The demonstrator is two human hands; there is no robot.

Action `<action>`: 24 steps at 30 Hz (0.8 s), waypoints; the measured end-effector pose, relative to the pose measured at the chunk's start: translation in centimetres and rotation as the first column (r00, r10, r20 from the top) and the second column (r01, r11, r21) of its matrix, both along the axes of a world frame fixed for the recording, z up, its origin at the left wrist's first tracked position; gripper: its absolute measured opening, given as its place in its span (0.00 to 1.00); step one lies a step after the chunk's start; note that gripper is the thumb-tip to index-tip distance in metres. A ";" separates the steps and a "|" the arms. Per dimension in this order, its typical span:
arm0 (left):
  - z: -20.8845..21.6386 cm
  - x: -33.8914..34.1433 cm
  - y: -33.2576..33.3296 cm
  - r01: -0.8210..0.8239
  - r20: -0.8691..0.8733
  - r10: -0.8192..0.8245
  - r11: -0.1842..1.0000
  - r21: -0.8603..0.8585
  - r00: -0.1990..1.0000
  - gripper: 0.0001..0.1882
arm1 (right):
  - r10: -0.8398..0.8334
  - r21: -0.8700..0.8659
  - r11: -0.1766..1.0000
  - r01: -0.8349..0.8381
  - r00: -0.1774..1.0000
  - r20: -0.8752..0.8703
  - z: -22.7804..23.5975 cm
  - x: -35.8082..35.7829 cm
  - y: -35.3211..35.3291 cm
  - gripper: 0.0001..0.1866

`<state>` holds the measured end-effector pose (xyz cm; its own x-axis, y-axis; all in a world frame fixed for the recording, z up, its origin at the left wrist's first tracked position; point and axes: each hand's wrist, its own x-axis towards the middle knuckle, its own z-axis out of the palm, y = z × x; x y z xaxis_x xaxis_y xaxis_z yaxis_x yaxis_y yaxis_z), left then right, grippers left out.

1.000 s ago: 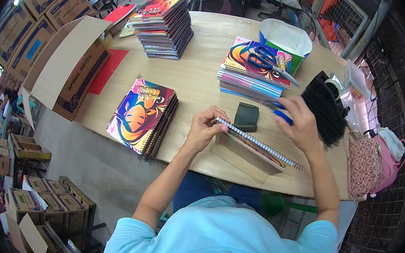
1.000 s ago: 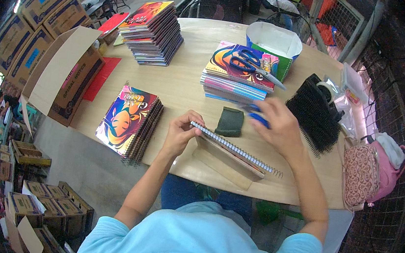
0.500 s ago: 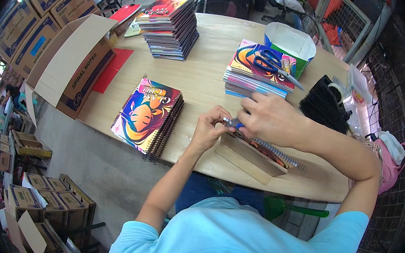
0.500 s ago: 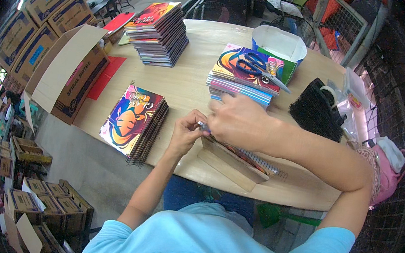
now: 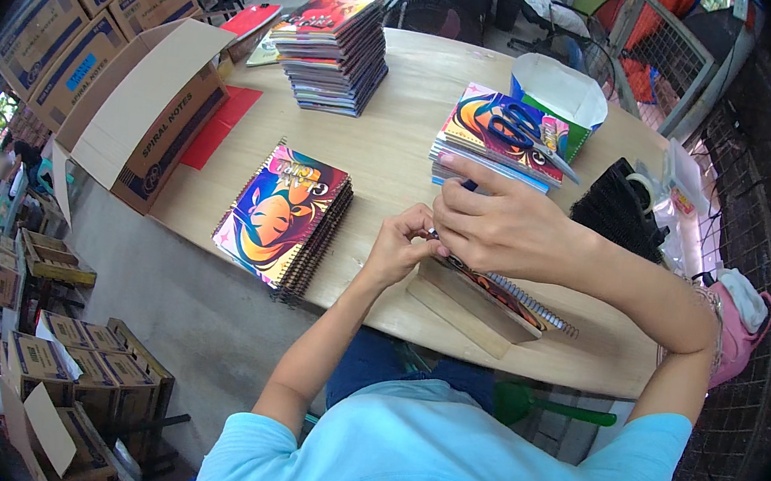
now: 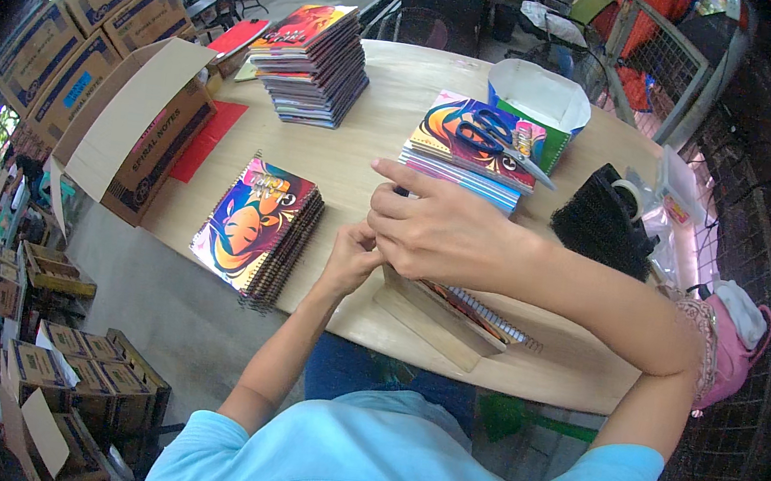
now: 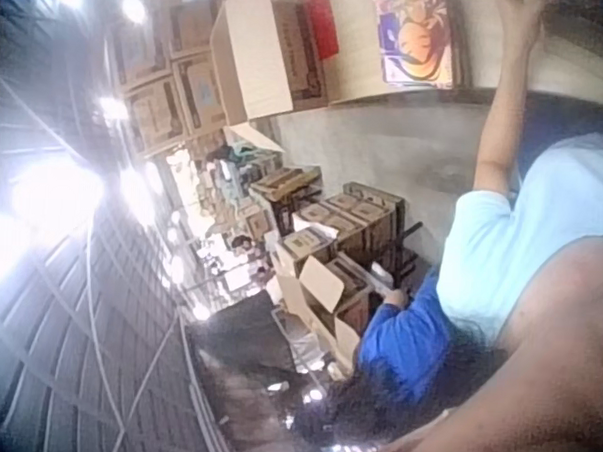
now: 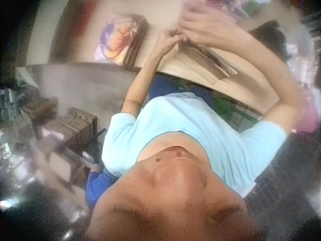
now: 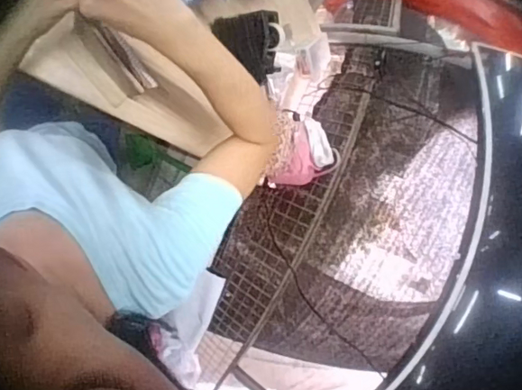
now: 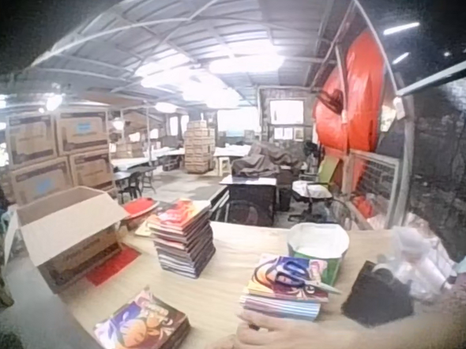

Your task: The person assembles spiral notebooks by picking up covers, inserting a metal coil through the punched holes, and using a small sponge-like tool to finish the binding. The person also packs finished notebooks into a cardboard box.

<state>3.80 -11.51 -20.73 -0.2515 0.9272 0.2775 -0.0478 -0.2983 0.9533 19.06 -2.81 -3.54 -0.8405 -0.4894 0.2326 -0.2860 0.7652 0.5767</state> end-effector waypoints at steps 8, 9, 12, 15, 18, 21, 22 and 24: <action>-0.1 -0.2 0.2 0.011 -0.005 -0.011 1.000 -0.012 1.000 0.07 | -0.020 -0.036 0.999 0.021 1.000 0.010 0.2 -0.1 -0.1 0.08; -0.1 -0.2 0.2 0.013 0.002 -0.013 1.000 -0.014 1.000 0.07 | -0.015 -0.023 1.000 0.015 1.000 0.004 0.3 -0.1 0.0 0.08; -0.2 -0.2 0.3 0.017 0.004 -0.017 1.000 0.000 1.000 0.07 | 0.009 0.008 1.000 -0.009 1.000 -0.003 0.4 -0.2 0.2 0.08; -0.2 -0.2 0.5 0.020 0.005 -0.020 1.000 0.005 1.000 0.08 | -0.084 -0.043 0.995 0.087 0.993 0.082 0.1 -0.1 0.0 0.09; -0.4 -0.5 0.1 -0.045 -0.087 0.049 0.998 0.049 0.995 0.09 | -0.368 -0.254 0.836 0.487 0.840 0.399 -0.1 0.3 -0.2 0.11; -0.8 -0.3 -0.2 -0.070 -0.127 0.075 0.997 0.041 0.989 0.11 | -0.362 -0.509 0.417 0.753 0.651 0.667 -0.8 0.9 0.4 0.14; -0.8 -0.2 -0.1 -0.062 -0.125 0.065 0.998 0.028 0.990 0.12 | -0.304 -0.653 0.317 0.688 0.726 0.617 -2.0 1.9 1.1 0.15; 0.7 0.7 -1.0 -0.253 -0.324 0.273 0.962 0.102 0.906 0.18 | -0.325 -0.838 0.118 0.533 0.818 0.474 -4.9 3.8 3.0 0.17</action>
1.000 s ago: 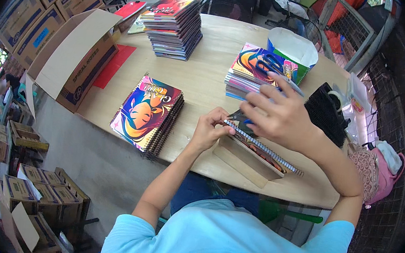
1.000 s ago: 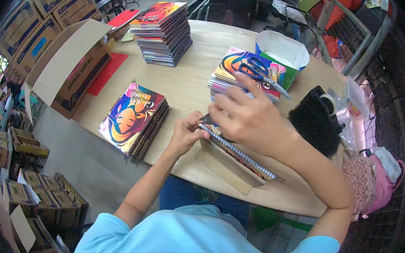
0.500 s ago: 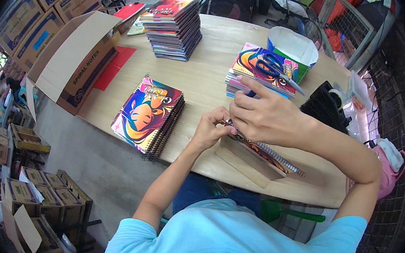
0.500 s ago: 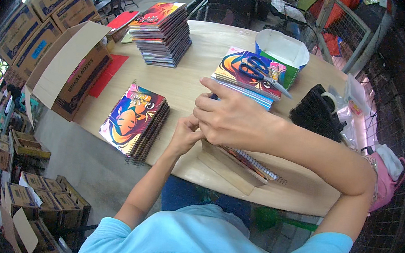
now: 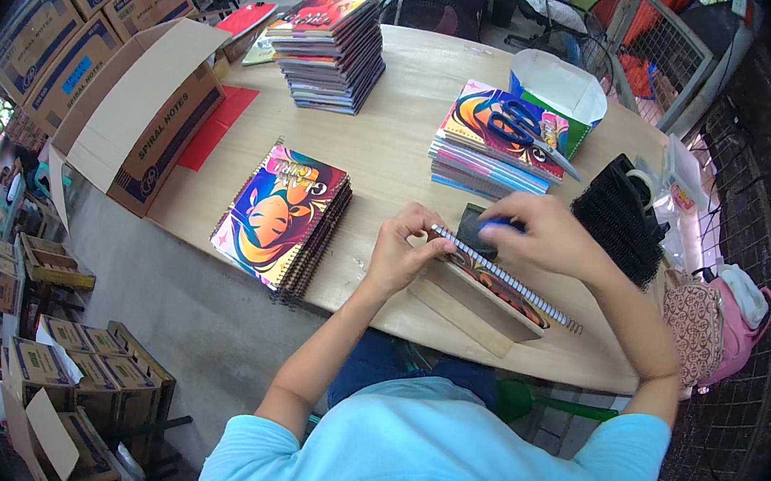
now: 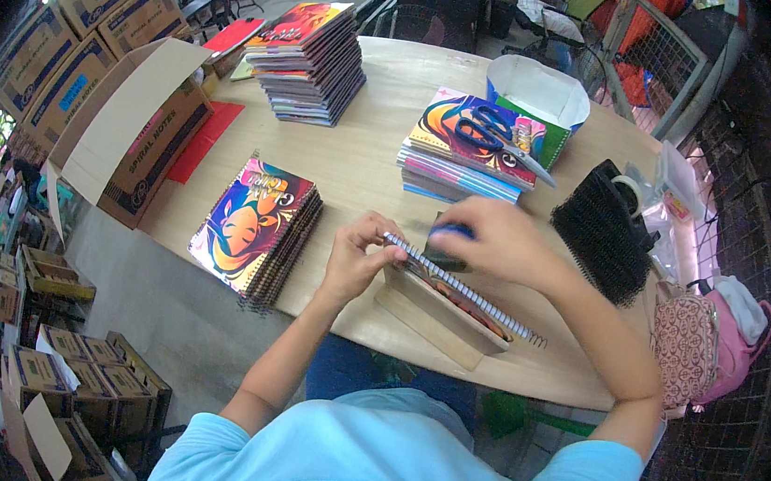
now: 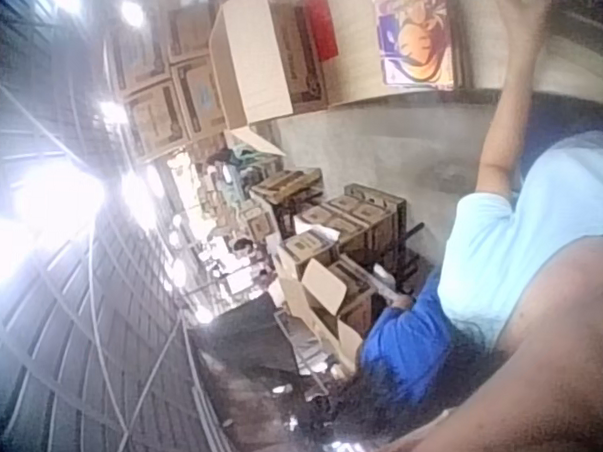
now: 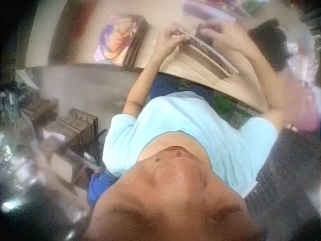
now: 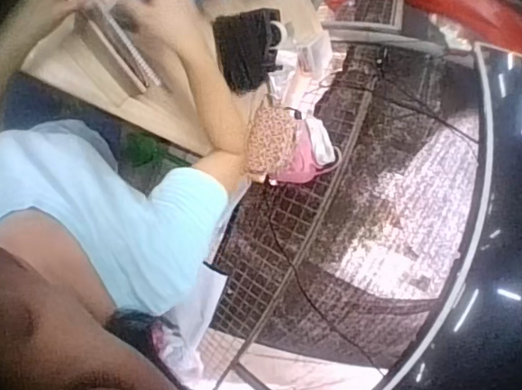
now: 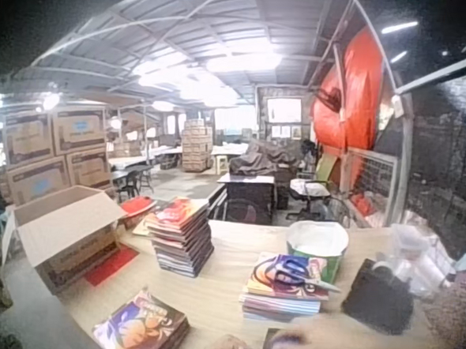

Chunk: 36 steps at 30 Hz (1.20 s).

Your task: The person assembles spiral notebooks by picking up covers, inserting a metal coil through the punched holes, and using a small sponge-like tool to finish the binding. The person also packs finished notebooks into a cardboard box.

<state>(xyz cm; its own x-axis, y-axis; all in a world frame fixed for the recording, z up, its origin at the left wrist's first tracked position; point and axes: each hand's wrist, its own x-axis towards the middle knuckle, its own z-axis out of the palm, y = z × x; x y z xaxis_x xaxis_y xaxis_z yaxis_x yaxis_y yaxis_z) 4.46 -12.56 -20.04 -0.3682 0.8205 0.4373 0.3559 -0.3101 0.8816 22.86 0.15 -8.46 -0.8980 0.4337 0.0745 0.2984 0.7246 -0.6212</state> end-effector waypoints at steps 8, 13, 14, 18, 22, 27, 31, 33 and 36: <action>5.6 4.4 -0.7 0.154 -0.797 0.026 0.977 0.149 0.604 0.20 | -0.529 0.374 0.767 0.521 0.844 -0.090 -17.2 10.3 2.7 0.19; 12.0 -3.7 -3.6 -0.360 -0.424 0.487 0.866 0.347 0.764 0.12 | -0.531 -0.120 0.834 0.538 0.727 -0.434 -15.2 12.6 0.0 0.25; 13.2 -5.9 -5.0 -0.472 -0.331 0.572 0.815 0.337 0.750 0.11 | -0.496 -0.240 0.868 0.435 0.730 -0.470 -13.1 11.9 -2.0 0.25; 10.7 -16.1 -8.8 -0.777 -0.426 0.704 0.629 0.002 0.569 0.12 | -0.314 -0.190 0.948 0.257 0.856 -0.411 -8.9 8.8 -7.2 0.24; 3.8 -20.7 -9.8 -0.888 -0.731 0.543 0.420 -0.189 0.413 0.14 | -0.285 -0.008 0.954 0.300 0.900 -0.331 -9.8 7.8 -6.6 0.25; 2.4 -21.4 -9.4 -0.839 -0.696 0.496 0.450 -0.306 0.520 0.14 | -0.308 -0.027 0.949 0.315 0.899 -0.312 -9.9 7.1 -6.5 0.24; 5.1 -16.7 -8.2 -0.768 -0.705 0.615 0.621 0.156 0.354 0.20 | -0.196 0.084 0.966 0.245 0.903 -0.383 -7.5 6.8 -3.8 0.24; 8.6 -10.2 -5.1 -0.567 -0.466 0.541 0.818 0.096 0.700 0.23 | -0.225 0.263 0.894 0.362 0.871 -0.437 -6.4 6.0 -1.1 0.22; 8.2 -6.3 4.4 -0.231 -0.128 0.222 0.971 -0.059 0.967 0.24 | -0.416 0.478 0.646 0.595 0.800 -0.433 -5.6 2.4 5.2 0.19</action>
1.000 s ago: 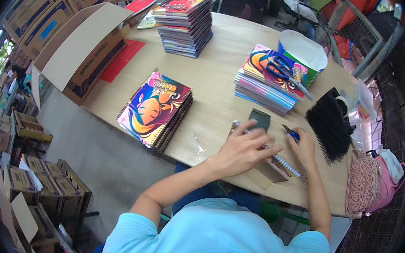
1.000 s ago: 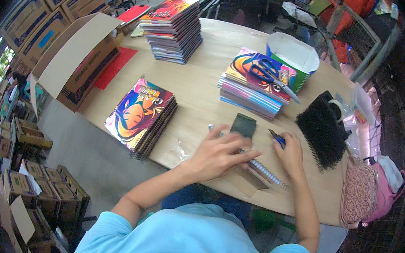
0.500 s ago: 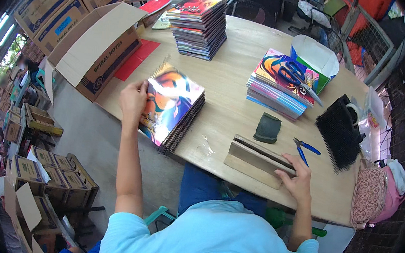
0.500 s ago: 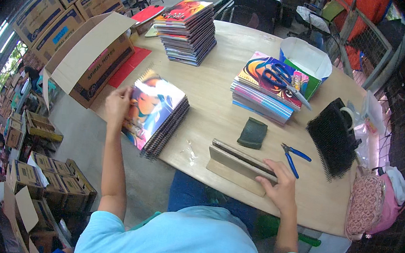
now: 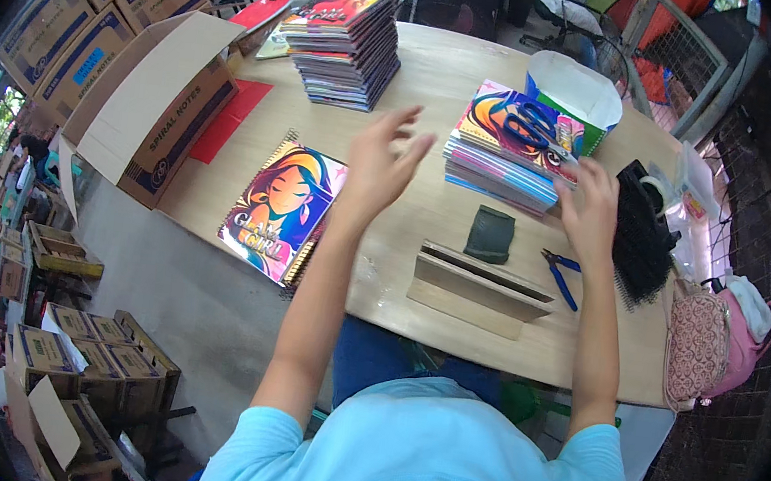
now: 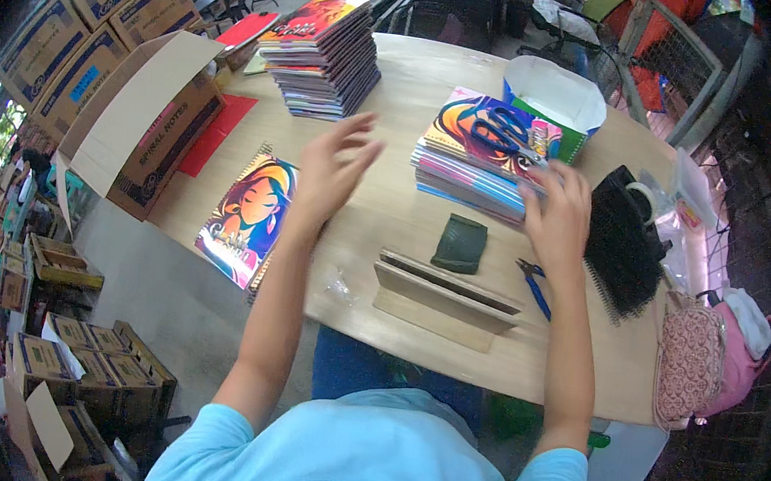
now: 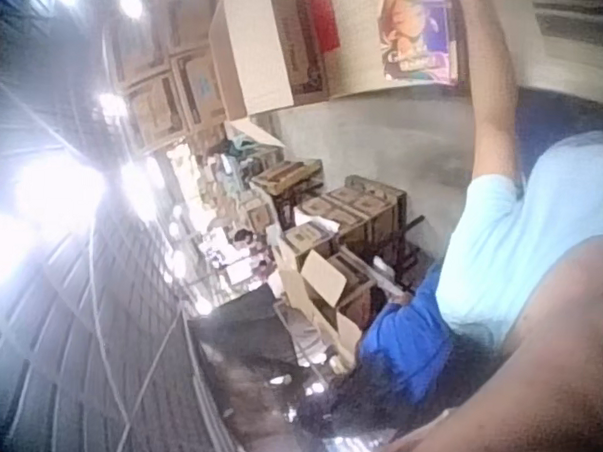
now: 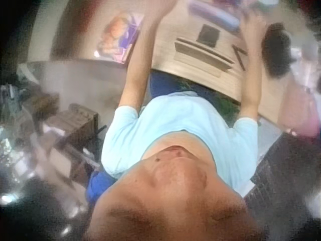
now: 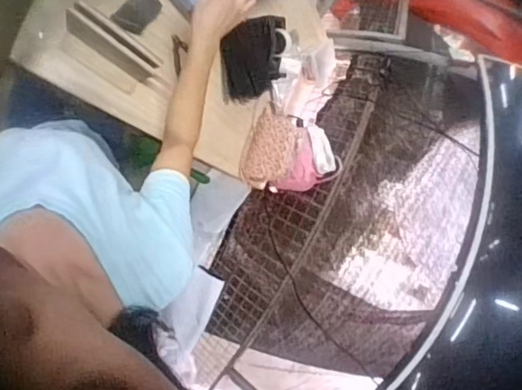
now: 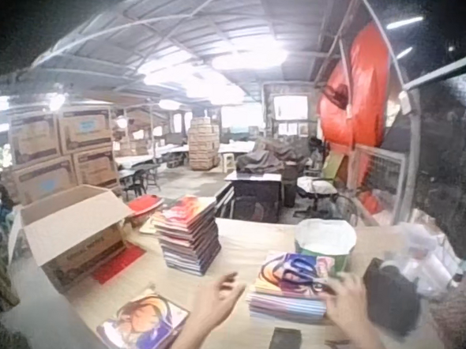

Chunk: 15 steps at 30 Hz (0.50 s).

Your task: The person assembles spiral notebooks by picking up covers, inserting a metal coil through the punched holes, and using a small sponge-like tool to finish the binding. The person also packs finished notebooks into a cardboard box.

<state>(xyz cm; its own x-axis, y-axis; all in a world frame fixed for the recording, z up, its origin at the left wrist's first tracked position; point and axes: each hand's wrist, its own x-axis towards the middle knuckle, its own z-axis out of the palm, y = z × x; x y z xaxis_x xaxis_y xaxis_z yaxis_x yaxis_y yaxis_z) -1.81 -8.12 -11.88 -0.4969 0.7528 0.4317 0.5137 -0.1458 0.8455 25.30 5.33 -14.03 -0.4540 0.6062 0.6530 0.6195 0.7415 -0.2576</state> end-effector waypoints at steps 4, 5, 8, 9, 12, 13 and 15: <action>-4.9 -2.8 13.1 -0.109 -0.216 0.029 0.925 -0.365 0.976 0.29 | -0.192 -0.183 0.955 0.235 0.955 0.224 0.0 -3.1 4.1 0.18; -4.9 -3.4 14.2 -0.048 -0.169 -0.030 0.898 -0.438 0.985 0.27 | -0.173 -0.313 0.916 0.250 0.952 0.252 0.4 -3.3 4.2 0.19; -5.2 -4.9 15.6 0.149 0.065 -0.136 0.835 -0.530 0.989 0.22 | -0.165 -0.260 0.942 0.211 0.968 0.187 -0.4 -2.5 4.6 0.18; -5.5 -5.5 15.6 0.209 0.191 -0.132 0.854 -0.476 0.973 0.19 | -0.166 -0.235 0.951 0.202 0.972 0.164 -0.7 -2.5 5.1 0.18; -4.4 -5.7 15.2 -0.096 -0.012 0.098 0.941 -0.325 0.995 0.10 | -0.219 -0.217 0.949 0.229 0.973 0.069 -1.7 -2.3 6.3 0.17; -3.9 -7.0 14.6 -0.214 0.080 0.232 0.959 -0.188 0.969 0.06 | -0.209 -0.238 0.943 0.232 0.971 0.118 -1.7 -2.7 6.2 0.18; -1.7 -9.3 13.7 -0.366 -0.185 0.464 0.842 0.396 0.866 0.04 | -0.210 -0.284 0.921 0.267 0.954 0.214 -1.6 -3.4 5.4 0.18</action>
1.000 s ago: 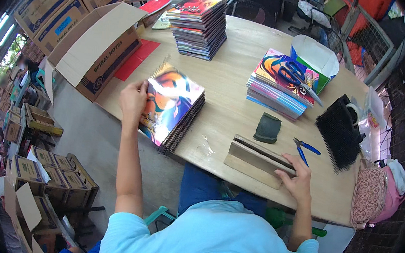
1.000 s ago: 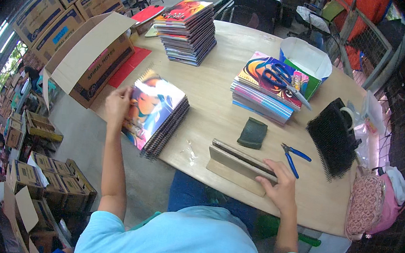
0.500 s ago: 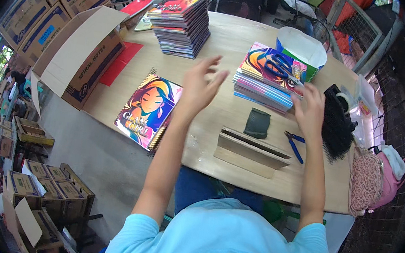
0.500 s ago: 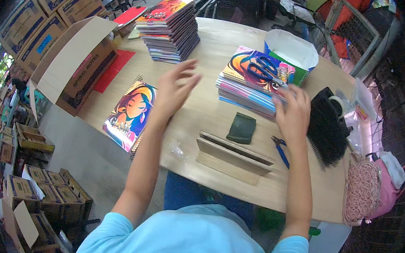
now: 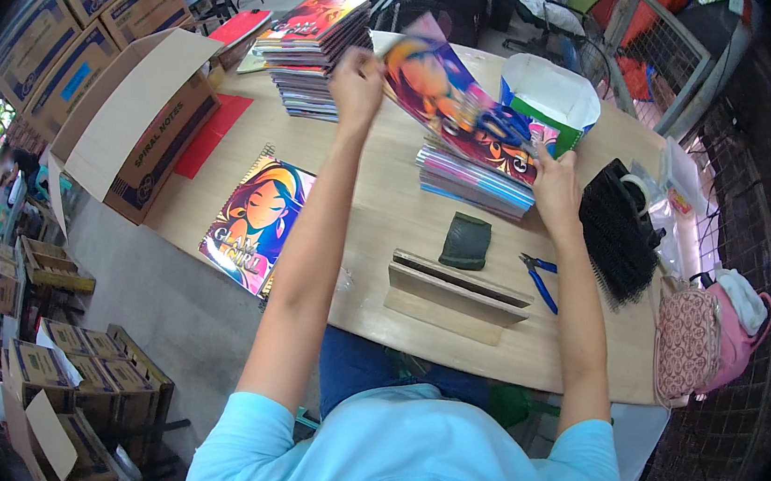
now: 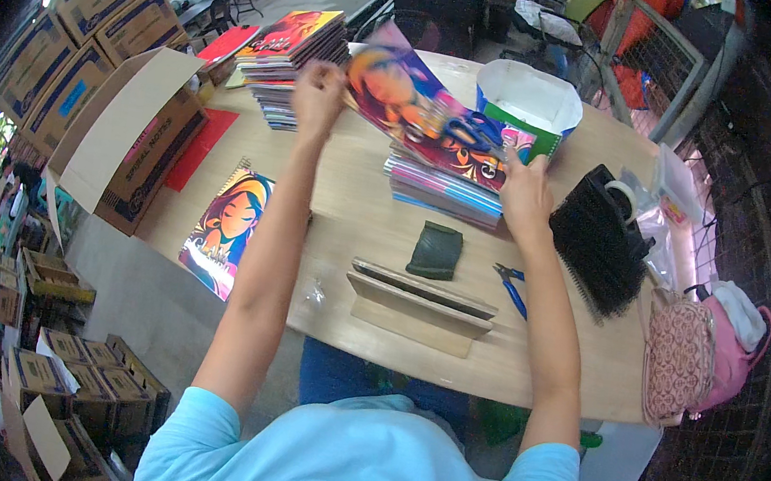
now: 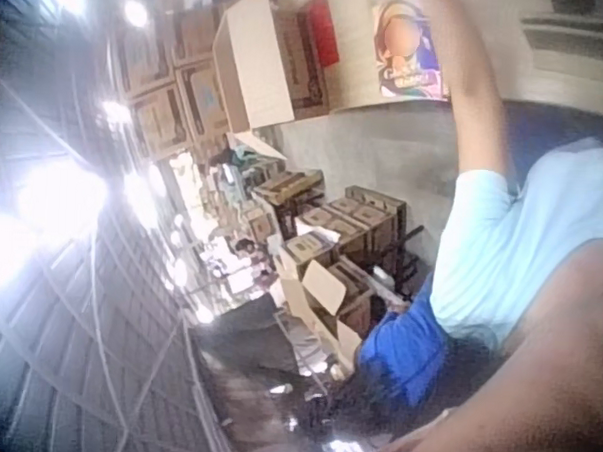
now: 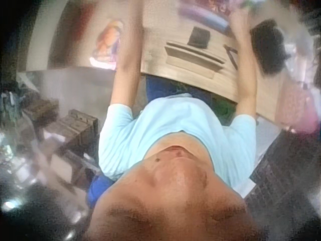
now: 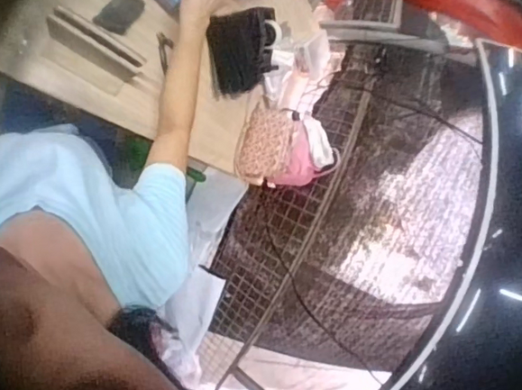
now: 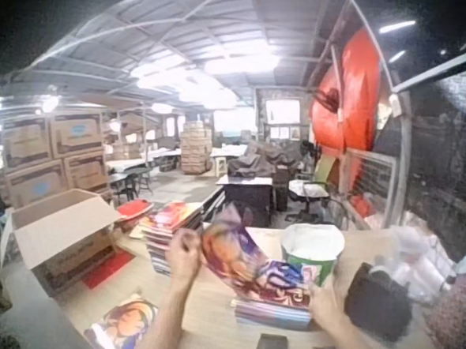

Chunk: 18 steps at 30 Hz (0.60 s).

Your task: The person assembles spiral notebooks by picking up covers, inserting a metal coil through the punched holes, and using a small sponge-like tool to finish the binding. The person also packs finished notebooks into a cardboard box.

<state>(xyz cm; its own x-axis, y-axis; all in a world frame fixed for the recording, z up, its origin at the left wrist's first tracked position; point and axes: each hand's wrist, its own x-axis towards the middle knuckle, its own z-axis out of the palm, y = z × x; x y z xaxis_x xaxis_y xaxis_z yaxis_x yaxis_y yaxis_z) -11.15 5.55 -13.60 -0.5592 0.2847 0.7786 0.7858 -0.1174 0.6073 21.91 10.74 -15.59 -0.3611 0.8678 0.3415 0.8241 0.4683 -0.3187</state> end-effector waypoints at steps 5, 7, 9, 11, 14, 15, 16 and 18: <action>13.3 7.5 -8.3 0.331 -0.427 -0.320 0.942 -0.049 0.846 0.14 | 0.369 0.676 0.726 -0.126 0.901 -0.229 10.6 -0.3 -6.3 0.34; 14.7 11.4 -11.2 0.343 -0.646 -0.431 0.901 -0.266 0.630 0.18 | 0.534 0.580 0.746 -0.327 0.814 -0.228 13.8 -1.3 -9.7 0.34; 14.7 14.9 -13.8 0.334 -0.689 -0.471 0.881 -0.335 0.551 0.19 | 0.527 0.114 0.850 -0.515 0.819 -0.226 14.0 -1.1 -10.7 0.31; 12.1 14.5 -14.1 0.346 -0.728 -0.281 0.936 -0.063 0.626 0.28 | 0.576 0.175 0.808 -0.562 0.693 -0.434 12.5 -0.8 -11.0 0.20; 4.9 14.6 -16.9 0.127 -0.205 -0.076 0.960 0.251 0.976 0.34 | 0.408 0.099 0.835 -0.541 0.489 -0.771 9.7 -0.1 -12.8 0.15; 2.8 13.4 -17.9 0.292 0.015 -0.298 0.945 0.146 0.955 0.32 | 0.379 0.104 0.826 -0.554 0.409 -0.830 9.1 0.0 -13.7 0.14; 0.8 12.2 -19.0 0.413 0.266 -0.418 0.907 0.078 0.869 0.30 | 0.338 0.103 0.813 -0.573 0.321 -0.885 8.3 0.0 -14.5 0.14; -3.3 10.4 -20.6 0.659 0.555 -0.601 0.742 0.119 0.576 0.24 | 0.344 0.054 0.796 -0.602 0.378 -0.860 6.8 -0.5 -16.1 0.14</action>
